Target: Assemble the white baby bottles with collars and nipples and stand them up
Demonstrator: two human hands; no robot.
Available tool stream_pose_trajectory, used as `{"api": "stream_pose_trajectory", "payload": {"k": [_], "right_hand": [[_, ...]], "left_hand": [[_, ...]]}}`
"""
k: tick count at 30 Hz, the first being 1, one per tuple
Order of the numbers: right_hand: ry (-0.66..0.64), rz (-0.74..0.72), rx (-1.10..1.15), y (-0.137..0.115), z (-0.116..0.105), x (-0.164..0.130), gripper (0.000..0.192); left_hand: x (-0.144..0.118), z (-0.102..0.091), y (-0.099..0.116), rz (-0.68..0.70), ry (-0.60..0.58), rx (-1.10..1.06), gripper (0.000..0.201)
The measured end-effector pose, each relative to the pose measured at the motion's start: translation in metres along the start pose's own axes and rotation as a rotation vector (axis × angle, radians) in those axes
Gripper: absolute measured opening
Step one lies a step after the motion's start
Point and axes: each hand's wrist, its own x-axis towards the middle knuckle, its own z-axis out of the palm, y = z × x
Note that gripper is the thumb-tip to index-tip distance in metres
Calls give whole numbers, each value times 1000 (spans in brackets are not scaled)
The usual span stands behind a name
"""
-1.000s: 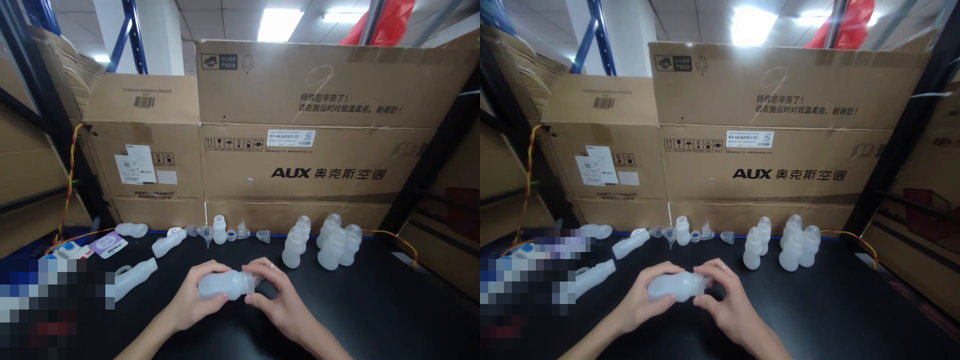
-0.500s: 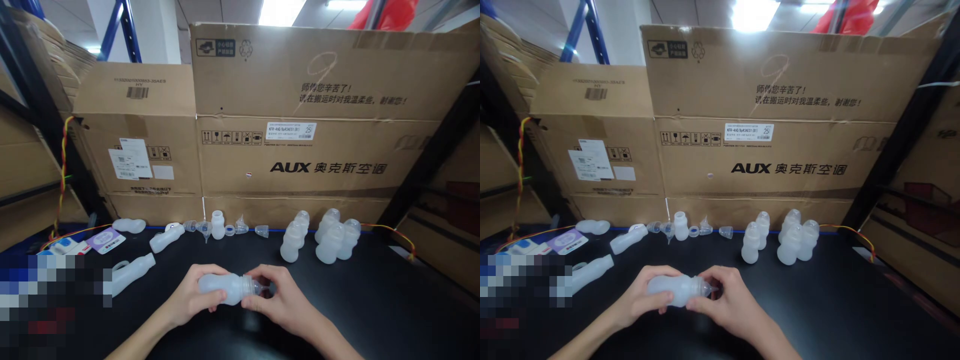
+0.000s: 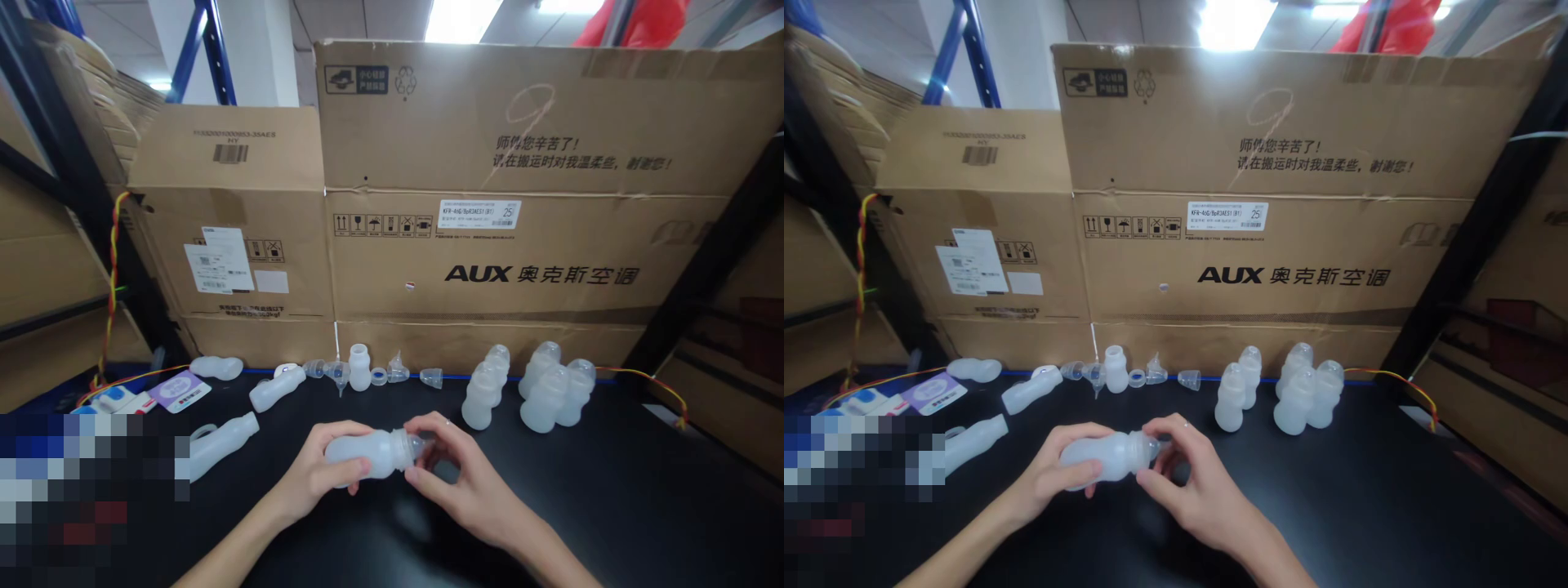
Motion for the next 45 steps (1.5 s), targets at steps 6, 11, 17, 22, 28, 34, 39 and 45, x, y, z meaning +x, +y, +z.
{"api": "stream_pose_trajectory", "payload": {"k": [6,11,17,22,28,34,39,45], "right_hand": [[-25,385,-121,16,11,1,72],[56,163,-48,22,13,-2,49],[30,53,-172,16,14,-1,38],[86,391,70,34,31,6,68],[250,306,-61,52,31,14,75],[449,-98,-747,82,12,46,39],[512,-75,-866,103,8,76,49],[558,-36,-870,111,11,79,48]], "left_hand": [[-9,6,-2,315,10,483,50],[-8,8,1,453,21,567,51],[-8,3,0,531,73,649,54],[-11,6,2,890,56,891,58],[-2,0,-5,863,193,976,51],[8,-15,-4,265,421,879,37],[14,-18,-22,167,284,385,61],[17,-12,-42,189,80,161,67]]}}
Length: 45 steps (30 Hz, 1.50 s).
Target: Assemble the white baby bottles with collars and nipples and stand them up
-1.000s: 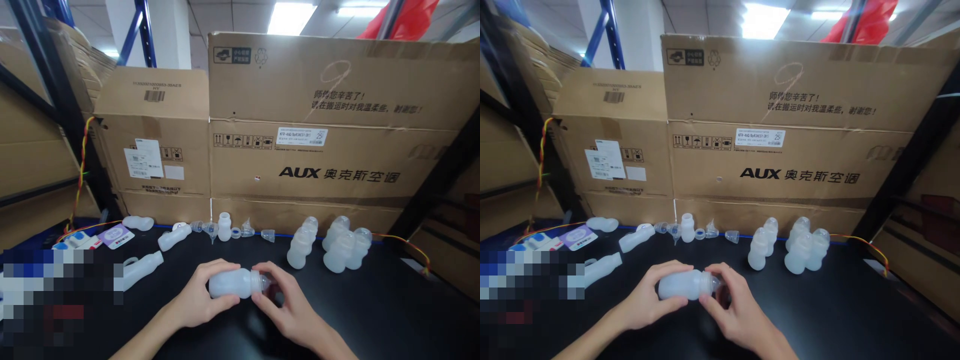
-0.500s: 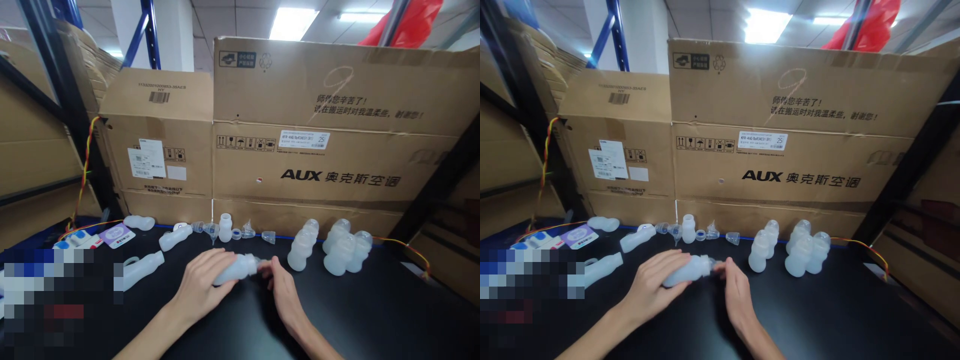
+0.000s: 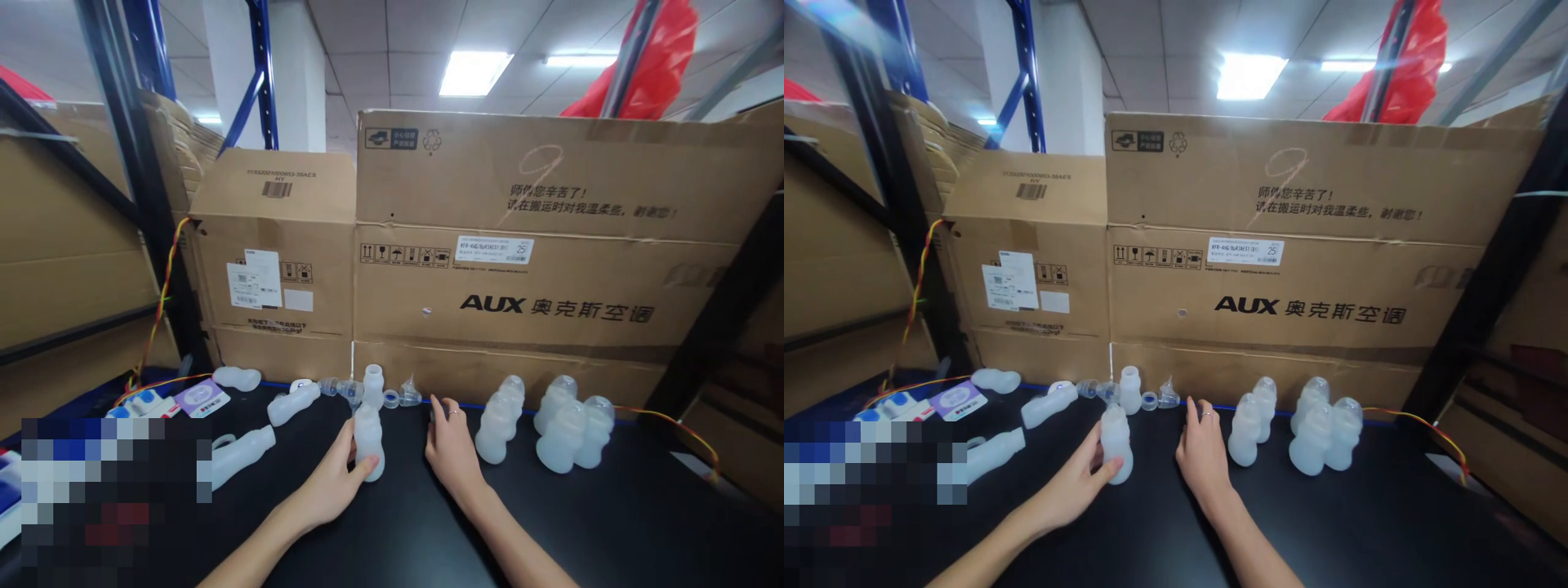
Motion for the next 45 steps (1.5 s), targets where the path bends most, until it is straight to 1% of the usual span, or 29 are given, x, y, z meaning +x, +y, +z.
{"api": "stream_pose_trajectory", "payload": {"k": [3,5,8,10,11,12,14,17,19,21,24,28,30,32,34,36,38,40,42,45], "right_hand": [[15,11,60,-2,-9,-1,40],[33,16,129,-7,-19,1,36],[84,28,248,-25,-38,7,41],[115,38,405,-44,-52,8,42],[120,37,523,-54,-59,7,40],[109,27,629,-65,-65,5,38],[49,-43,717,-82,-74,0,33],[-91,-209,637,-91,-78,-10,28],[-153,-258,616,-87,-74,-15,30],[-181,-242,641,-81,-70,-19,32],[-224,-220,650,-75,-67,-21,33],[-278,-262,600,-71,-74,-22,33],[-270,-276,543,-66,-79,-21,33],[-214,-269,452,-57,-83,-18,34],[-130,-225,333,-45,-86,-13,36],[-54,-125,206,-32,-90,-8,43],[4,-1,96,-23,-93,-3,52],[46,74,9,-17,-95,-1,54],[84,88,-50,-12,-96,1,51],[163,57,-90,-8,-96,4,47]], "left_hand": [[0,0,6,22,26,189,46],[0,0,13,20,33,254,39],[0,2,25,6,16,255,39],[0,5,30,-2,-3,238,42],[-1,7,33,-6,-17,230,43],[-3,9,34,-12,-33,225,43],[-5,13,35,-26,-57,226,44],[-8,17,34,-43,-44,271,42],[-9,17,32,-59,-27,301,45],[-9,16,30,-79,-24,310,49],[-8,15,26,-79,-32,295,49],[-8,16,23,-62,-54,298,50],[-9,17,22,-30,-83,353,47],[-10,16,22,38,-121,427,47],[-12,15,21,95,-145,490,49],[-12,14,19,115,-151,529,49],[-12,13,17,121,-161,551,44],[-11,14,16,125,-171,563,40],[-10,14,17,128,-177,571,37],[-9,12,19,148,-194,588,34]]}}
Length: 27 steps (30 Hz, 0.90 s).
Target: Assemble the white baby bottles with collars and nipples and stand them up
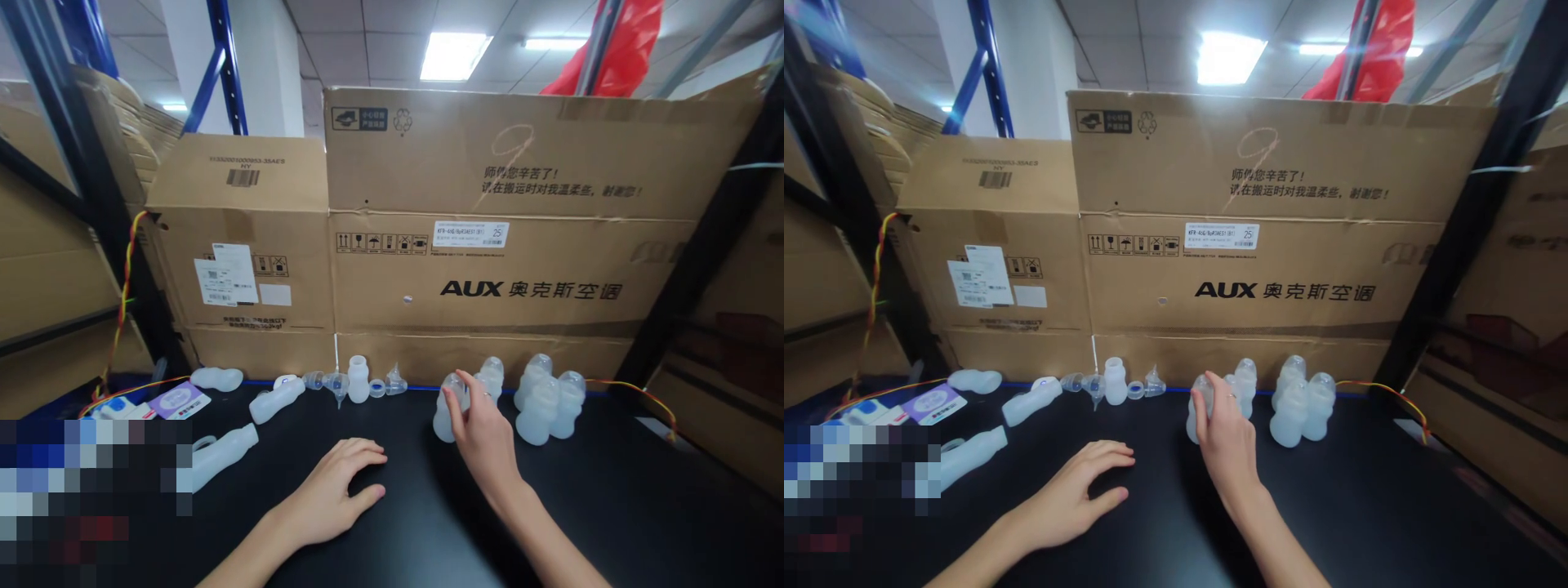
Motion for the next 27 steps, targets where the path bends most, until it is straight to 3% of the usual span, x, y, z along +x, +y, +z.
{"api": "stream_pose_trajectory", "payload": {"k": [4,7,9,10,12,14,18,21,24,27], "right_hand": [[211,-40,-59,1,3,0,45],[359,-214,-56,-10,11,-10,36],[272,-397,62,-24,22,-20,30],[158,-465,138,-33,29,-25,30],[-32,-446,188,-48,46,-33,33],[-125,-425,111,-57,66,-35,40],[-64,-290,-41,-50,109,-25,44],[-46,-209,-83,-39,133,-15,42],[-95,-183,-87,-35,142,-15,45],[-121,-170,-58,-36,136,-18,46]], "left_hand": [[3,-8,-14,1,38,103,31],[8,-15,-34,-54,139,224,27],[12,-17,-46,-90,205,300,29],[13,-17,-51,-103,231,337,32],[14,-16,-59,-124,268,408,39],[14,-12,-67,-150,286,469,47],[14,-4,-77,-224,295,549,46],[15,-6,-77,-301,239,590,50],[15,-10,-71,-388,222,624,62],[15,-10,-66,-438,247,604,67]]}}
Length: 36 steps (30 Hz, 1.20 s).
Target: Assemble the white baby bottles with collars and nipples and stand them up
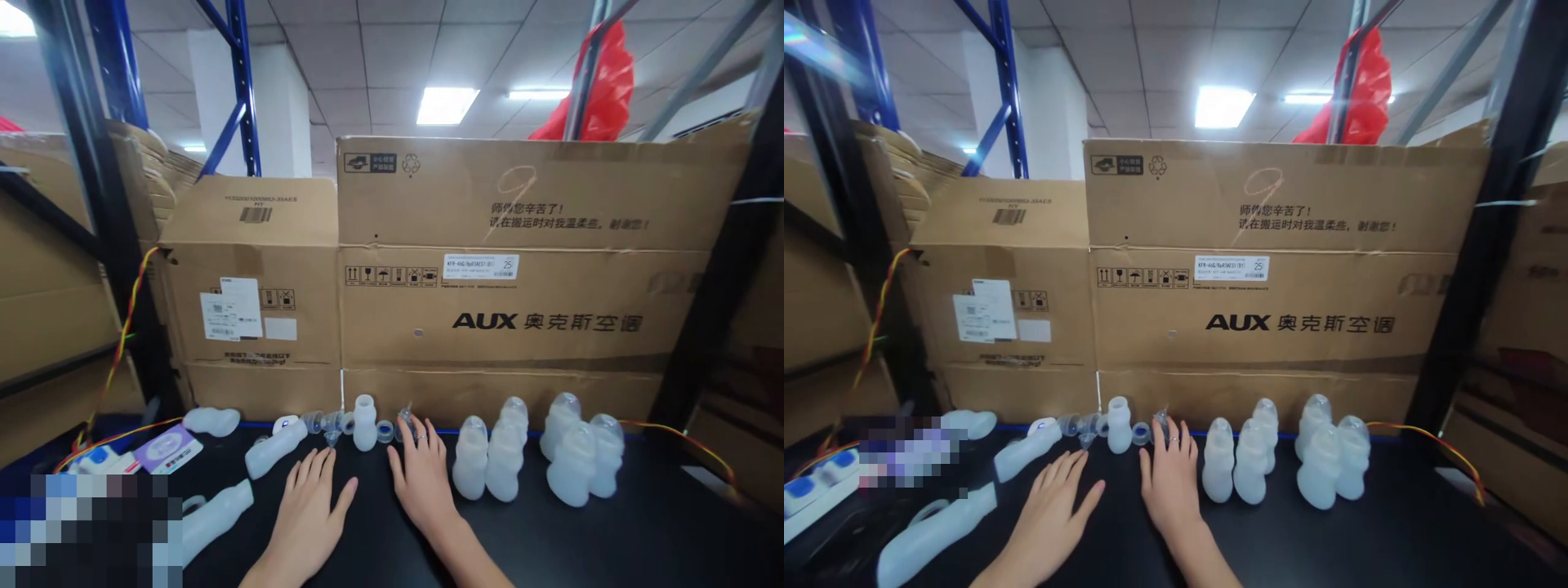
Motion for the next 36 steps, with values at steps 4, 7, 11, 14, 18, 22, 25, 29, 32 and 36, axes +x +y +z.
{"api": "stream_pose_trajectory", "payload": {"k": [4,7,11,14,18,22,25,29,32,36], "right_hand": [[23,-3,48,-4,-11,-1,44],[50,10,67,-5,-13,0,42],[94,22,110,-3,-15,1,43],[120,20,141,-2,-18,2,41],[137,-6,174,-2,-24,3,44],[74,-129,192,-7,-31,2,45],[-15,-251,182,-16,-35,2,48],[-84,-316,144,-22,-32,5,57],[-72,-244,94,-18,-29,7,56],[-73,-241,58,-15,-31,10,58]], "left_hand": [[1,-1,0,-25,110,-95,58],[4,-5,-5,-13,209,-152,47],[7,-15,-11,-23,231,-163,37],[7,-17,-14,-8,208,-180,32],[6,-15,-15,19,156,-210,25],[8,-15,-15,5,132,-227,23],[8,-16,-14,16,124,-240,24],[8,-15,-13,36,118,-246,22],[7,-16,-11,37,108,-248,20],[6,-17,-10,22,116,-246,19]]}}
